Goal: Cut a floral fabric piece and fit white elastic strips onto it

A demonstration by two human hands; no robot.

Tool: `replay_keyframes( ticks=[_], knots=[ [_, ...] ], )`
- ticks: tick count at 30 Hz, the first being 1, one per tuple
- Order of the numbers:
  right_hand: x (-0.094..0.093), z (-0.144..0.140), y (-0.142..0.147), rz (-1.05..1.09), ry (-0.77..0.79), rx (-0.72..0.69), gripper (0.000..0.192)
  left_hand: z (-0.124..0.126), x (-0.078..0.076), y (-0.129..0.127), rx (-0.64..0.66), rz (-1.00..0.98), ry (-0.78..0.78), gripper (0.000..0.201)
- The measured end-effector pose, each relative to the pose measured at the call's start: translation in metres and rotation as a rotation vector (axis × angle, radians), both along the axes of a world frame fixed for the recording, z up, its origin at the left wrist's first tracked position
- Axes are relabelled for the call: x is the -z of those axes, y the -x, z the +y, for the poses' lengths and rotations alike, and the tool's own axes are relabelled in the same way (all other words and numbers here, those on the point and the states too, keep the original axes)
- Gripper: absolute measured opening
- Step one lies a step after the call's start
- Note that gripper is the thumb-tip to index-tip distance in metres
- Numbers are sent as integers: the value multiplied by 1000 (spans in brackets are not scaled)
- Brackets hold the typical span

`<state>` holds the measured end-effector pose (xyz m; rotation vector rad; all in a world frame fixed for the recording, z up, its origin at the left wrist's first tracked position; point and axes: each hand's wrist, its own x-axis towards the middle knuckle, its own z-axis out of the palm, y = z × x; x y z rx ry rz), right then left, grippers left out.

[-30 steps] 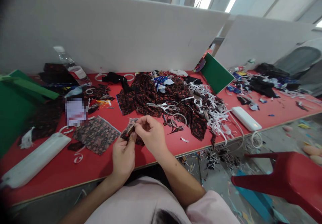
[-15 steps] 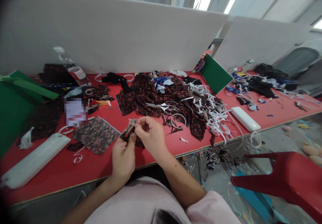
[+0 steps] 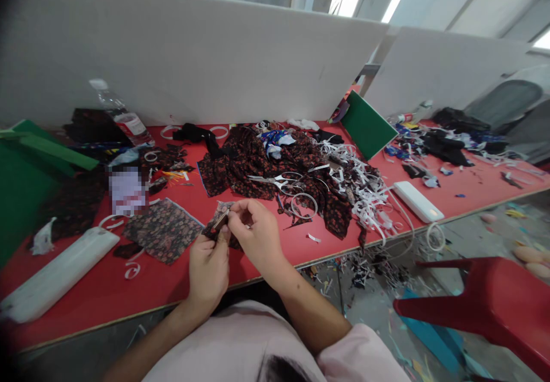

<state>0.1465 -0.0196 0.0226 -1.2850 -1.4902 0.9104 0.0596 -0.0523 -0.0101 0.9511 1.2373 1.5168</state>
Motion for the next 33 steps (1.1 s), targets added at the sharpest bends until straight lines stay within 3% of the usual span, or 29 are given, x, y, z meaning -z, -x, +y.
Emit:
replay_keyframes(
  ticks=[27, 33],
  knots=[
    [-10, 1, -7, 4, 46, -45, 5, -7, -4, 3, 21, 96, 12, 35],
    [-8, 1, -6, -29, -4, -24, 8, -2, -2, 1, 8, 22, 5, 33]
  ],
)
